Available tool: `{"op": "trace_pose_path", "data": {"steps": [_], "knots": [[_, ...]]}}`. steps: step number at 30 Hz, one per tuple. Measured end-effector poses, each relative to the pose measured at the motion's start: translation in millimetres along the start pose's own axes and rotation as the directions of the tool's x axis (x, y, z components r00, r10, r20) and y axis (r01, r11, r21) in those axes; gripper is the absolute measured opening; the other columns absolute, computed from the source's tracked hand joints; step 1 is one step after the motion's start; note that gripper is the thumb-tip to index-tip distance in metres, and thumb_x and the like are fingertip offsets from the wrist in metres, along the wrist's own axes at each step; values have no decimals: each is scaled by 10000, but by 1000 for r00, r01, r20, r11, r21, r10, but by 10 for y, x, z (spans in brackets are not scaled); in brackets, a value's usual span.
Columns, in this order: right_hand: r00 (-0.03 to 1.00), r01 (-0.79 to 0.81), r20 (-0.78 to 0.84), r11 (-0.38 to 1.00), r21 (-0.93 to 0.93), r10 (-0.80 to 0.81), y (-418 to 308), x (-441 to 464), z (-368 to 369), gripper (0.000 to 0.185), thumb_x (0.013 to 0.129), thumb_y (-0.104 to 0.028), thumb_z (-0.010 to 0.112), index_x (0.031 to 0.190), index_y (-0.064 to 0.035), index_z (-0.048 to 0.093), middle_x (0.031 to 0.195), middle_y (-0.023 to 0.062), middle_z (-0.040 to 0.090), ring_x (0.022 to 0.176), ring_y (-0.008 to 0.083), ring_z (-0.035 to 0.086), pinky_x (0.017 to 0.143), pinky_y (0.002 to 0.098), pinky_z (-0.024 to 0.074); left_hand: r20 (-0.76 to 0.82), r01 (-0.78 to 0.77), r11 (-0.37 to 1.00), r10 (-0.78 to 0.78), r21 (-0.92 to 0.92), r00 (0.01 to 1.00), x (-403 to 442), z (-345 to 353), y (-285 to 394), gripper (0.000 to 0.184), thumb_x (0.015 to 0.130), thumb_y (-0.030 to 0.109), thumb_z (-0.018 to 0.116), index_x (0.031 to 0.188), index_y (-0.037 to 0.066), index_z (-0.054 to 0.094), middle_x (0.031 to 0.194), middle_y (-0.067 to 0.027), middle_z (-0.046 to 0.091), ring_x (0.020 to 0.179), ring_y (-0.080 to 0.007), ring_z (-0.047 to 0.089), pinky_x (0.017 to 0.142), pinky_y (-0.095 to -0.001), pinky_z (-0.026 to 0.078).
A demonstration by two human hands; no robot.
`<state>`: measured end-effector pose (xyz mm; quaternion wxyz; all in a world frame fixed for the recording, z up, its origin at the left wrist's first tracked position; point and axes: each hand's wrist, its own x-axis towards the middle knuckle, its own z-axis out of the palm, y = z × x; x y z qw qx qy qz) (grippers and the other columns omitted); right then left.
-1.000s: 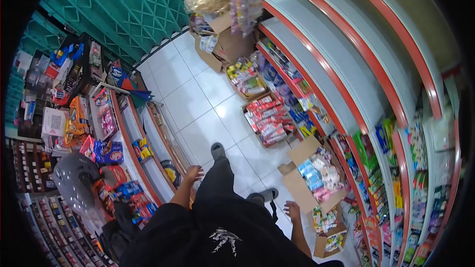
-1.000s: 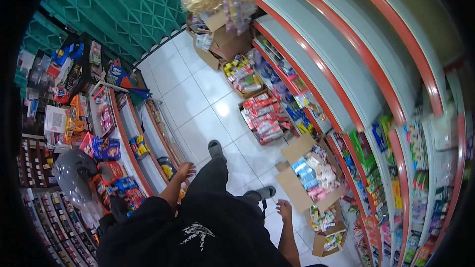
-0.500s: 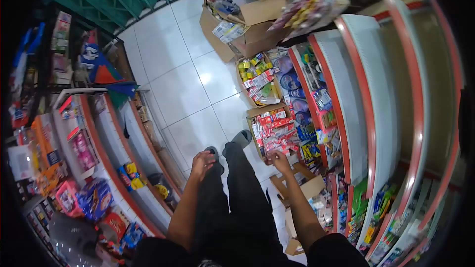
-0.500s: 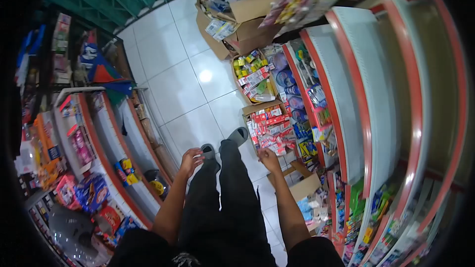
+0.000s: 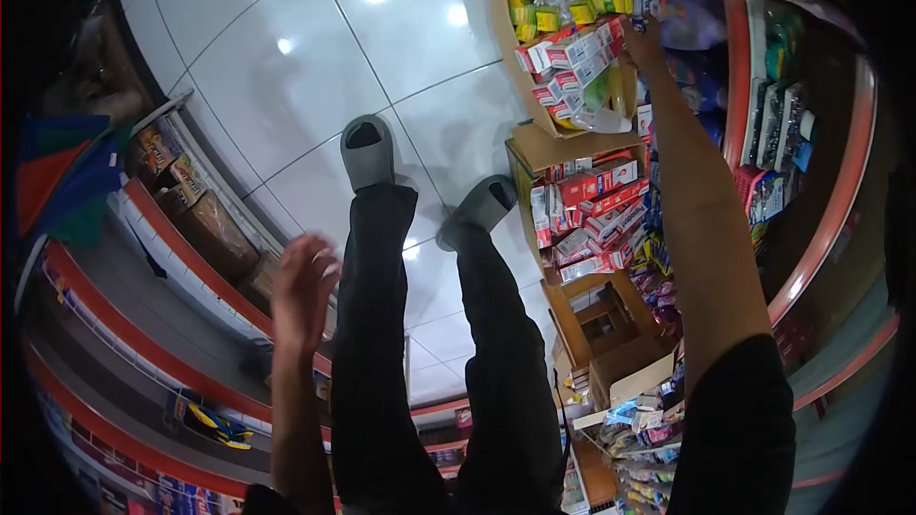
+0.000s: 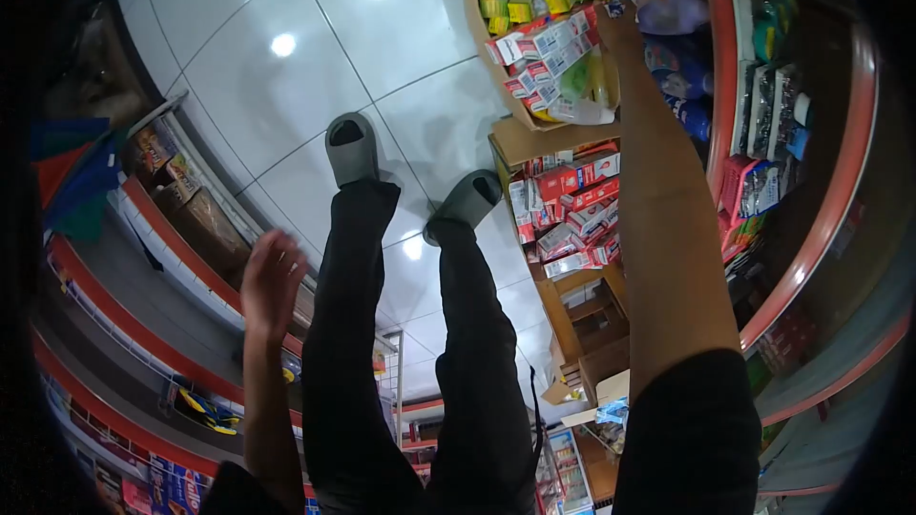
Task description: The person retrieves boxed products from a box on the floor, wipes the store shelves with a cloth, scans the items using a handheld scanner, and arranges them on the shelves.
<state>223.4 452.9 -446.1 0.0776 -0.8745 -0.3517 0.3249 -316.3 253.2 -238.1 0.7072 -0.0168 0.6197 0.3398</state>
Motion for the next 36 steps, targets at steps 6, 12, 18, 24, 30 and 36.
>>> {"op": "trace_pose_path", "data": {"steps": [6, 12, 18, 24, 30, 36], "knots": [[815, 424, -448, 905, 31, -367, -30, -682, 81, 368, 849, -291, 513, 1160, -122, 413, 1075, 235, 576, 970, 402, 563, 834, 426, 435, 275, -60, 923, -51, 379, 960, 383, 1093, -390, 248, 877, 210, 492, 1068, 56, 523, 976, -68, 596, 865, -155, 576, 740, -286, 442], [851, 363, 131, 751, 552, -508, -92, -3208, -222, 386, 813, -106, 523, 1181, -24, 446, 991, 60, 565, 967, 166, 544, 826, 325, 456, 600, -659, 382, 278, 648, 750, -414, 1644, -528, 528, 781, 190, 684, 1216, 24, 433, 1147, -166, 486, 1060, -254, 490, 828, -326, 441], [796, -143, 454, 605, 783, -400, 89, -5442, -1008, 471, 865, -143, 552, 1287, -35, 374, 1091, 81, 529, 928, 165, 557, 706, 287, 507, 750, -713, 355, 49, 604, 660, -1891, 1445, -793, 316, 789, 138, 671, 1046, 34, 517, 925, -94, 602, 840, -161, 578, 739, -299, 473], [734, -191, 515, 592, 783, -444, 610, -6295, -1871, 418, 886, -310, 553, 1253, -134, 460, 918, 33, 594, 666, 89, 589, 566, 221, 472, 780, -746, 242, -84, 620, 621, -2905, 1308, -1176, 376, 767, 290, 716, 1008, 25, 603, 770, -56, 636, 716, -98, 570, 672, -273, 484], [913, -133, 301, 495, 858, -277, 1109, -7516, -2390, 431, 883, -390, 544, 1246, -161, 498, 961, 35, 628, 659, 92, 621, 562, 193, 432, 926, -930, 19, -108, 366, 362, -3885, 1591, -1624, 317, 703, 257, 710, 904, 34, 607, 696, -124, 616, 627, -189, 597, 606, -302, 475], [987, -65, 111, 349, 935, -114, 1821, -8514, -2500, 418, 894, -385, 532, 1238, -148, 514, 1009, 23, 621, 691, 105, 636, 573, 188, 443, 921, -968, -62, -297, 243, 251, -4572, 1384, -2335, 295, 750, 250, 675, 930, 26, 611, 743, -119, 626, 669, -183, 603, 629, -318, 476]]}}
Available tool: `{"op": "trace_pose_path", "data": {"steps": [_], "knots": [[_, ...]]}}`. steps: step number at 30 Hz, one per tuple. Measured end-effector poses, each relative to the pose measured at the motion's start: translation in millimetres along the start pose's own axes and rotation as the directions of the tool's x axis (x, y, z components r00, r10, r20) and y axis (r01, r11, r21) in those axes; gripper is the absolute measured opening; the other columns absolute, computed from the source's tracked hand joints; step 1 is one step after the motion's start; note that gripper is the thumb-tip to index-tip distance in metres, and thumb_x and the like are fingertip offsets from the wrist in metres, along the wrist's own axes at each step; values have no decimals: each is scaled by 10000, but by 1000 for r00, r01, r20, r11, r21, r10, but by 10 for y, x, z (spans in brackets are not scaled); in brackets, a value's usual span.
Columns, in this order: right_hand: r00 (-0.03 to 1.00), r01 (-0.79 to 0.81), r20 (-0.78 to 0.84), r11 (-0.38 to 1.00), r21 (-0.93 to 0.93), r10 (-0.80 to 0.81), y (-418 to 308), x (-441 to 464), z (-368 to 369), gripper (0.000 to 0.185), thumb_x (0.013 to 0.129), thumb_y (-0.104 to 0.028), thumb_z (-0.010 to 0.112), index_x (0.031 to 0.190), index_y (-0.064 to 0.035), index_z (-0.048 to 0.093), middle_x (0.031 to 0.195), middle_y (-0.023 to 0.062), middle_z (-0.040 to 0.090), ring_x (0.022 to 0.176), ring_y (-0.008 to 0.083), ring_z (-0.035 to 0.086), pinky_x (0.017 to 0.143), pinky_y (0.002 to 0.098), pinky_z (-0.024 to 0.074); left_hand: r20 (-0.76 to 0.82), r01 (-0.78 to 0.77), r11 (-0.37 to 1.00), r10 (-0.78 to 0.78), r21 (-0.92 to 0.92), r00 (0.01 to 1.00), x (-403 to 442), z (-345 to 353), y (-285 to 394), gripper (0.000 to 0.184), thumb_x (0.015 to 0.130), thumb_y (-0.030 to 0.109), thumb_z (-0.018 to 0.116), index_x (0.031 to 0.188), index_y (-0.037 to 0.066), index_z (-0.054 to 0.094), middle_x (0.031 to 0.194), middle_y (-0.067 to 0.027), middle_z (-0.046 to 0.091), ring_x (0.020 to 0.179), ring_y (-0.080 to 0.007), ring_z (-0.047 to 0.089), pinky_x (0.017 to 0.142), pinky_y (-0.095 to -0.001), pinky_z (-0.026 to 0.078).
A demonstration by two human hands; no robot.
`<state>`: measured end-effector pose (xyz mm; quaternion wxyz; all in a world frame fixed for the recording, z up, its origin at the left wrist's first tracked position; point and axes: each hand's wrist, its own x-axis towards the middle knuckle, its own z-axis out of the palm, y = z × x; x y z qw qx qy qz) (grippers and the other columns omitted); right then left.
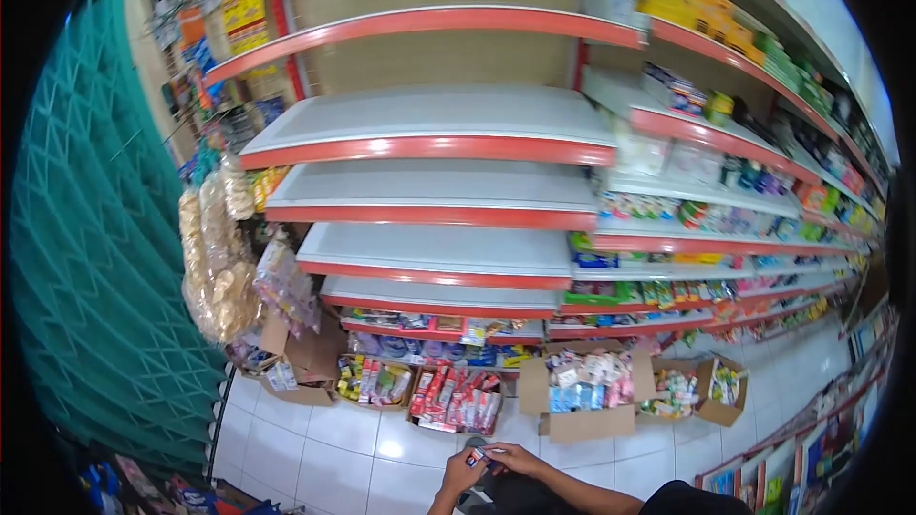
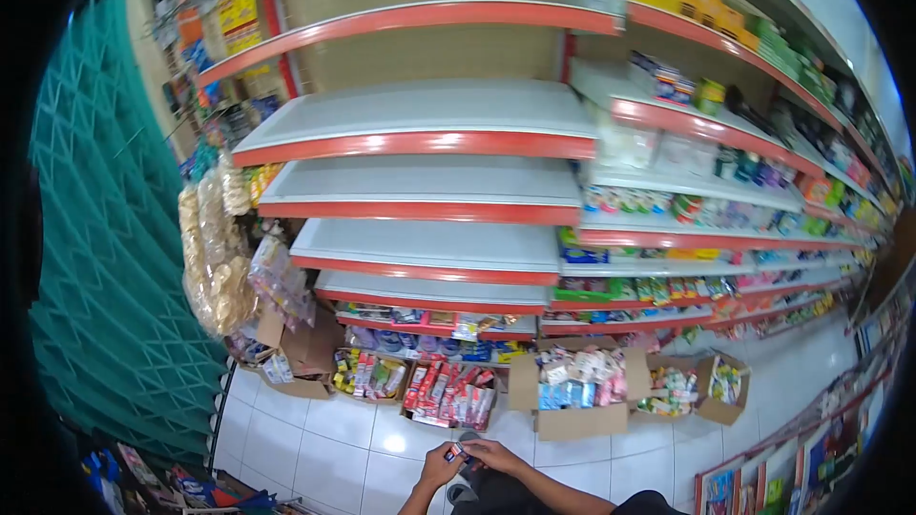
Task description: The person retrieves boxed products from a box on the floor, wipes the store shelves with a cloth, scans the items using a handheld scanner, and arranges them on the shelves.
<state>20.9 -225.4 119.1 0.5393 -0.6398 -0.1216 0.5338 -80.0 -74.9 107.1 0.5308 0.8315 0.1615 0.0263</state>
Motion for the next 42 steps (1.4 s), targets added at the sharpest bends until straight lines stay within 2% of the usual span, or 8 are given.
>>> {"op": "trace_pose_path", "data": {"steps": [12, 17, 21, 28, 30, 32, 36, 42], "knots": [[890, 422, -109, 889, -175, -444, -282, -1194, -2689, 314, 896, -169, 535, 1191, -62, 525, 944, 68, 639, 762, 121, 603, 697, 278, 498, 6, 164, 895, -177, -415, 984, -42, 1241, 943, 283, 914, 240, 439, 1060, 18, 537, 914, -105, 586, 790, -192, 589, 657, -328, 507], [370, 485, -542, 655, -579, -754, -1805, -2976, -5174, 204, 778, -183, 657, 909, -32, 616, 866, 53, 642, 800, 122, 586, 734, 289, 460, -209, 196, 866, -320, -459, 924, 770, 2335, 945, 175, 852, 166, 519, 926, 24, 588, 766, -32, 563, 676, -149, 555, 591, -293, 493], [-389, -79, -137, 181, -980, -911, -3619, -4128, -6846, 182, 764, -93, 594, 935, -33, 585, 974, 136, 598, 893, 269, 570, 775, 358, 430, -205, 59, 876, -176, -478, 963, 1473, 2830, 2485, 108, 873, 155, 538, 881, 52, 571, 740, 29, 504, 575, -42, 419, 457, -198, 313], [-92, -731, -17, 79, -678, -996, -4834, -4085, -8583, 512, 699, -344, 661, 1104, -40, 585, 1116, 228, 565, 1076, 371, 520, 924, 405, 400, -180, -192, 682, 90, -706, 980, 2536, 2903, 4417, 323, 833, 99, 627, 1099, 72, 446, 1002, -63, 538, 834, -126, 563, 664, -242, 498], [138, -295, -391, 339, -893, -910, -4818, -4133, -8686, 555, 729, -397, 627, 1143, -31, 571, 1101, 260, 568, 1094, 382, 516, 910, 421, 410, -303, -324, 673, 154, -665, 940, 2715, 2857, 4815, 405, 829, 61, 609, 1187, 73, 419, 1008, -66, 527, 824, -117, 555, 628, -237, 498], [113, -555, -507, 369, -745, -854, -4860, -4210, -8712, 590, 743, -455, 606, 1119, -1, 576, 1036, 267, 598, 1020, 393, 562, 880, 420, 425, -270, -329, 647, 193, -688, 943, 2751, 2759, 5159, 372, 859, 109, 570, 1201, 154, 431, 939, -29, 535, 751, -98, 543, 581, -254, 504], [-556, -36, -381, 479, -877, -739, -4554, -4556, -8932, 574, 757, -424, 626, 1094, 34, 549, 1067, 239, 578, 1031, 325, 548, 884, 353, 406, -134, -154, 476, 77, -866, 988, 2733, 2597, 5530, 374, 910, 488, 438, 1052, 147, 495, 756, 21, 534, 570, -59, 489, 425, -203, 349], [-483, 483, -399, 144, -864, -779, -3537, -4265, -6050, 480, 858, -178, 571, 1272, -33, 377, 1132, 101, 509, 972, 207, 531, 887, 316, 413, -158, -244, 394, 238, -886, 958, 2744, 2615, 5838, 541, 907, 597, 237, 968, 142, 522, 700, 22, 534, 513, -69, 468, 396, -206, 285]]}}
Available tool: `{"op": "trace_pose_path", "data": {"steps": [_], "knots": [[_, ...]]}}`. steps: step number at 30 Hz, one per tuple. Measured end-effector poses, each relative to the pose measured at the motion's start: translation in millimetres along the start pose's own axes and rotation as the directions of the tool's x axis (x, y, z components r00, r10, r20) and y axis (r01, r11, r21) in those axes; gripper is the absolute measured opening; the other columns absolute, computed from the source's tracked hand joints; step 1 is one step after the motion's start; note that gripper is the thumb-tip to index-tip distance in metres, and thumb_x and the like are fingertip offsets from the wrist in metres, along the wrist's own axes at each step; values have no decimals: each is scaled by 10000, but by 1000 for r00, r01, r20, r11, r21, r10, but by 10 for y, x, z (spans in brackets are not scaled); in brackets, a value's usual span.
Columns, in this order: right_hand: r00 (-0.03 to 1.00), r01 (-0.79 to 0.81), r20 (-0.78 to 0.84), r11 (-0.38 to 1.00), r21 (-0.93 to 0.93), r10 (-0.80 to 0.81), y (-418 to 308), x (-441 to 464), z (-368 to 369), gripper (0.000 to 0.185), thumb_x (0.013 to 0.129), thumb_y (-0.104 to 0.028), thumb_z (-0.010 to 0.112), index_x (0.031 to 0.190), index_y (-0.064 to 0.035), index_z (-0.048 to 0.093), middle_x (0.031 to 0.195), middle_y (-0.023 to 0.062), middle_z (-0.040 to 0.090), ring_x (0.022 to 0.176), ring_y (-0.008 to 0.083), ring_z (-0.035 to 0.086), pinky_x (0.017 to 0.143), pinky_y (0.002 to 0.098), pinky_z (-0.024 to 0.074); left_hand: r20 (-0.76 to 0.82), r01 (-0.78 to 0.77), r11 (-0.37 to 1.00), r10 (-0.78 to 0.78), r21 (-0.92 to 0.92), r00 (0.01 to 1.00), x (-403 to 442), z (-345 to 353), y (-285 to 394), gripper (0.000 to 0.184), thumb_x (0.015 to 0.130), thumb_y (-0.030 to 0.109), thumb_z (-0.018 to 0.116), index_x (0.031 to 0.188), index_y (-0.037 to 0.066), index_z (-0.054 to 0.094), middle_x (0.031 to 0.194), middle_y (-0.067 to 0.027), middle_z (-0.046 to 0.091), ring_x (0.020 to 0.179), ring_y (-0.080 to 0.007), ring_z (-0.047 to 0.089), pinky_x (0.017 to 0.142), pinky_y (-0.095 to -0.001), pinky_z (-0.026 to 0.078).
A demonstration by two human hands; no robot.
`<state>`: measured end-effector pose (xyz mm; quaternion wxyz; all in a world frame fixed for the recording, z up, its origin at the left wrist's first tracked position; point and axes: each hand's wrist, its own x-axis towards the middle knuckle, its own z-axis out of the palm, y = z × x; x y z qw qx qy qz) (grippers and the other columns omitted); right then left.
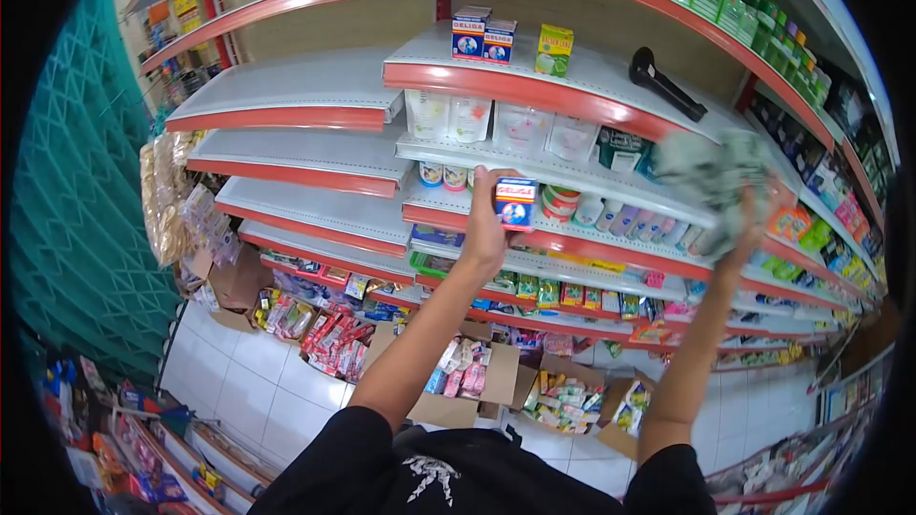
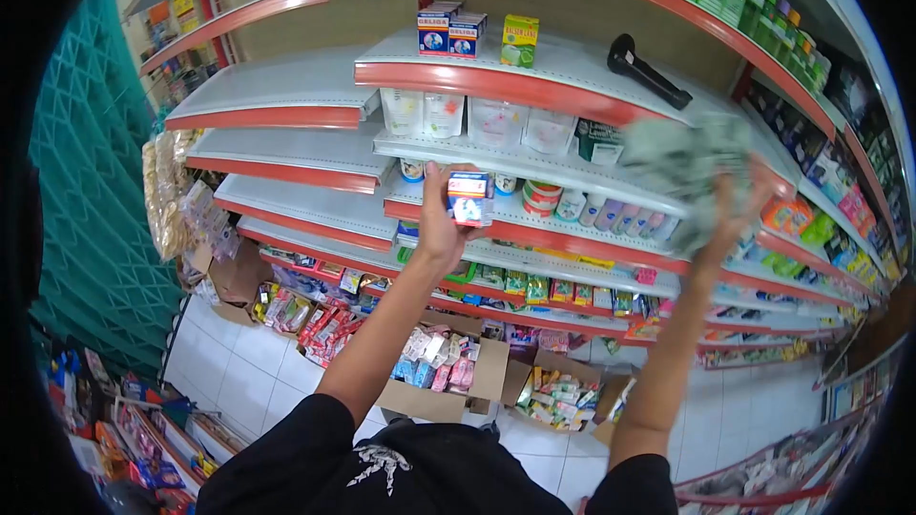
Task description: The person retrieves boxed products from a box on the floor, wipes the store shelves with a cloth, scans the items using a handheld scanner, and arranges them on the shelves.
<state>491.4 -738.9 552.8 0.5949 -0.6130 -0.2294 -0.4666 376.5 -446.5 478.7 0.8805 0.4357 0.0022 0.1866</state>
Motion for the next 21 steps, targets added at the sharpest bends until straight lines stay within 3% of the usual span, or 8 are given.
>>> {"op": "trace_pose_path", "data": {"steps": [2, 4, 5, 8, 12, 14, 17, 21], "knots": [[989, 34, 147, 996, -85, -21, -528, -806, 559, 544, 826, -133, 605, 1311, -32, 382, 1328, 115, 388, 1262, 240, 321, 1050, 358, 236, 155, -87, 996, 88, -14, 984, -22, 21, -45, 489, 938, 532, 239, 966, 110, 486, 690, 7, 513, 497, -50, 479, 350, -197, 311], [939, -4, 342, 999, 54, -15, -905, -1294, 1080, 599, 763, -145, 668, 1284, -35, 395, 1295, 114, 413, 1210, 241, 381, 1016, 348, 287, 175, -104, 994, 97, 35, 980, -118, 81, -21, 469, 962, 477, 219, 984, 85, 476, 803, -11, 515, 669, -68, 514, 537, -213, 434], [914, -142, 398, 981, 133, 79, -1062, -1448, 1301, 562, 752, -149, 677, 1238, -27, 422, 1246, 109, 449, 1143, 226, 429, 972, 334, 327, 237, -341, 935, 310, 101, 921, -21, 25, -156, 428, 981, 421, 196, 1053, 65, 424, 946, -37, 481, 888, -109, 470, 823, -255, 398], [850, -271, 493, 957, 107, 186, -1094, -1616, 1538, 439, 778, -140, 654, 1155, -17, 465, 1102, 88, 532, 1000, 165, 497, 880, 288, 383, 301, -328, 943, 297, 59, 906, -191, -141, 90, 380, 990, 364, 179, 1123, 53, 354, 1066, -61, 419, 1007, -143, 390, 937, -286, 288], [762, -477, 533, 875, 81, 366, -1215, -1652, 1727, 282, 785, -186, 671, 957, -6, 539, 848, 36, 581, 781, 126, 542, 714, 266, 424, 366, -277, 961, 255, 8, 895, -263, -506, 100, 312, 988, 300, 225, 1156, 47, 297, 1083, -60, 392, 986, -137, 392, 910, -289, 314], [725, -607, 493, 784, 129, 480, -1219, -1711, 1840, 246, 820, -236, 647, 921, -27, 565, 788, 3, 572, 740, 107, 540, 684, 245, 421, 348, -301, 927, 213, 223, 913, -289, -689, 215, 273, 984, 259, 282, 1138, 42, 341, 1044, -46, 412, 963, -121, 400, 896, -278, 325], [521, -776, 432, 198, 599, 736, -1142, -1756, 1948, 314, 852, -351, 591, 1018, -89, 545, 890, 8, 590, 743, 112, 571, 645, 253, 459, 251, -14, 999, 23, -37, 968, -395, -704, 456, 267, 961, 299, 401, 1102, 78, 457, 965, -29, 519, 833, -79, 517, 722, -212, 445], [594, -752, 444, 269, 602, 670, -1321, -2008, 1916, 356, 856, -318, 585, 1116, -88, 506, 945, 40, 593, 792, 130, 586, 669, 262, 476, 162, -233, 972, 230, -1, 960, -225, -770, 404, 346, 957, 339, 406, 1160, 62, 454, 1039, -64, 527, 905, -113, 527, 800, -244, 437]]}}
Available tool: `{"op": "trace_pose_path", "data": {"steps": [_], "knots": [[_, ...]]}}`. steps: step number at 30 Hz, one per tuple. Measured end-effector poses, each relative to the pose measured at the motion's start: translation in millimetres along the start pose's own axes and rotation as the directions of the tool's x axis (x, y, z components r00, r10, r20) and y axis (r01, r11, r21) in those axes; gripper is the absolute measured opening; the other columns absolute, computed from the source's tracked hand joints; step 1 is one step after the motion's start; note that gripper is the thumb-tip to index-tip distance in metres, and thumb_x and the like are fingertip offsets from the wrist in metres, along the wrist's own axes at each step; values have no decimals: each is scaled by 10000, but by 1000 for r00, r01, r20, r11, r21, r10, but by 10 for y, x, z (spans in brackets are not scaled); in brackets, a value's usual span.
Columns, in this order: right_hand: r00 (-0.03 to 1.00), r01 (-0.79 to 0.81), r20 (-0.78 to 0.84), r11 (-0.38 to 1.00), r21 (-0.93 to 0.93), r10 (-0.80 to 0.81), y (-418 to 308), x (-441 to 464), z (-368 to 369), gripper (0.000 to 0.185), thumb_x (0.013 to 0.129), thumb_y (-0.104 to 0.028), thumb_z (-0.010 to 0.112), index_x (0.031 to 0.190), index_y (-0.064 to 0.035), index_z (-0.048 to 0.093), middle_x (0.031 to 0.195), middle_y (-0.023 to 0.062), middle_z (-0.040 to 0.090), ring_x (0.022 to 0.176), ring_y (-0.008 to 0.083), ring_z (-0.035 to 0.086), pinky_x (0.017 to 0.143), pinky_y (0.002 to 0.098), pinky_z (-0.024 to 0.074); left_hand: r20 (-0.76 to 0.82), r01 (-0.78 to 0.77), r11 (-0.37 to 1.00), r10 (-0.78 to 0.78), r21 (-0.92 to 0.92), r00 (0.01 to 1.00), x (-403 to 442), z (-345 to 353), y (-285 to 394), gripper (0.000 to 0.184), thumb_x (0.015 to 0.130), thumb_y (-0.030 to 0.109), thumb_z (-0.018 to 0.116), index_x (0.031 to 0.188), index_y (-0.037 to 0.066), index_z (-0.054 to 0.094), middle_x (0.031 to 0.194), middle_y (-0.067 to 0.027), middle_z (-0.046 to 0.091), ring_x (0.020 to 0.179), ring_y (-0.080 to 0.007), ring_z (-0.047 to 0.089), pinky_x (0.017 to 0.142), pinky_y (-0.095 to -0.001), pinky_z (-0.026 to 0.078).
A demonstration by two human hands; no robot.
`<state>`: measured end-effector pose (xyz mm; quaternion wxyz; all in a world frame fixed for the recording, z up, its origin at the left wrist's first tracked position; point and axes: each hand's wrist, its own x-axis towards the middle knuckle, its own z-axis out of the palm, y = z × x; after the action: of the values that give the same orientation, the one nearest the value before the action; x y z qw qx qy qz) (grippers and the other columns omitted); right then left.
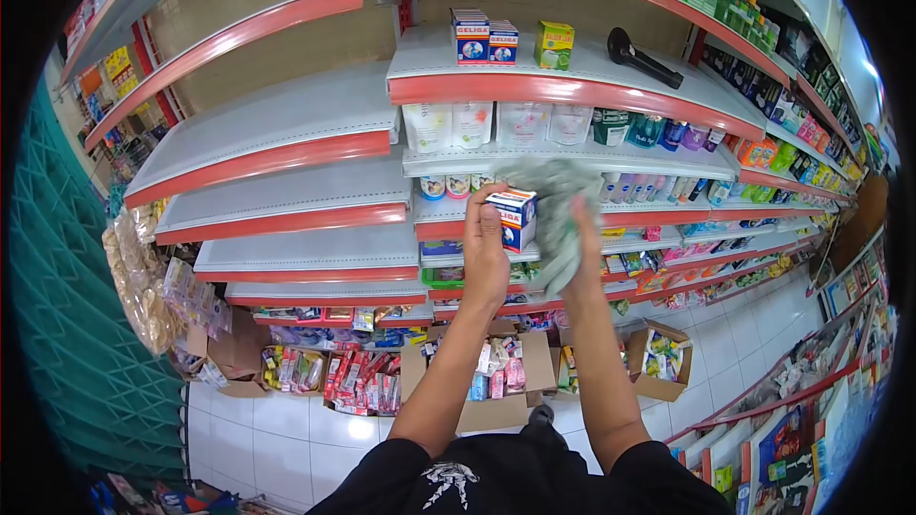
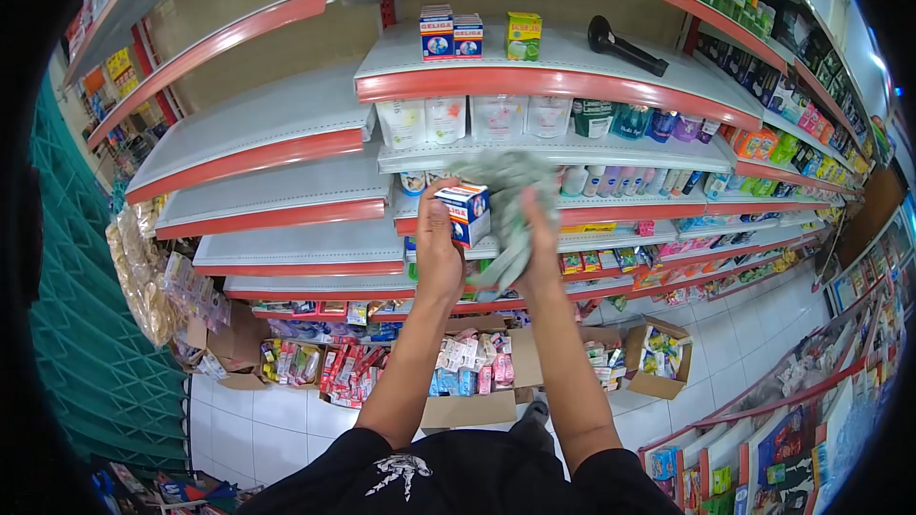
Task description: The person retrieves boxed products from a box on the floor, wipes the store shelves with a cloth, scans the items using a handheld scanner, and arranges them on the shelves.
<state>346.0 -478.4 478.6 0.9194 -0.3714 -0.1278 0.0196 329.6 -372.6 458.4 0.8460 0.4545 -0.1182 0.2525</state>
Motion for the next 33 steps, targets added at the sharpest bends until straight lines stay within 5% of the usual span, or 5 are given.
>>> {"op": "trace_pose_path", "data": {"steps": [7, 12, 18, 23, 33], "knots": [[942, -335, -51, 927, -167, 331, -65, 147, -235, 519, 839, -391, 610, 1208, -47, 487, 1105, 48, 564, 1014, 131, 527, 858, 268, 417, 147, -456, 650, 473, 608, 869, 44, 75, -256, 403, 851, 352, 603, 1103, 58, 491, 1168, -107, 486, 1081, -260, 392, 918, -364, 330], [976, -216, -112, 887, -409, 186, -1015, 520, -753, 634, 852, -474, 549, 1277, -16, 441, 1228, 101, 516, 1124, 192, 475, 979, 324, 335, 13, -390, 863, 408, 323, 913, 37, 390, -338, 392, 862, 211, 616, 1157, 32, 430, 1165, -104, 478, 1020, -164, 502, 875, -274, 422], [621, 431, 312, -19, -902, -719, -2636, 2024, -1743, 617, 786, -428, 658, 1212, -9, 506, 1157, 164, 559, 1058, 268, 536, 937, 331, 373, -204, -183, 945, 242, 272, 949, 92, 554, -437, 354, 867, 127, 602, 1162, 36, 430, 1114, -86, 499, 995, -132, 510, 844, -250, 433], [696, 53, 542, -719, -693, -471, -3302, 3253, -1918, 788, 687, -574, 643, 1242, -36, 485, 1222, 239, 495, 1139, 364, 482, 975, 391, 375, -197, 10, 996, -28, -94, 980, 121, 707, -477, 385, 863, 56, 576, 1206, 42, 402, 1132, -91, 501, 1010, -156, 538, 871, -320, 469], [920, 298, 392, -620, -726, -16, -2105, 3334, -985, 518, 702, -356, 609, 1138, -84, 540, 1075, 214, 586, 1017, 366, 559, 867, 455, 442, -81, 344, 774, -450, -531, 889, 310, 538, -306, 443, 903, 301, 528, 1172, -40, 443, 1122, -203, 526, 1047, -240, 553, 858, -271, 522]]}}
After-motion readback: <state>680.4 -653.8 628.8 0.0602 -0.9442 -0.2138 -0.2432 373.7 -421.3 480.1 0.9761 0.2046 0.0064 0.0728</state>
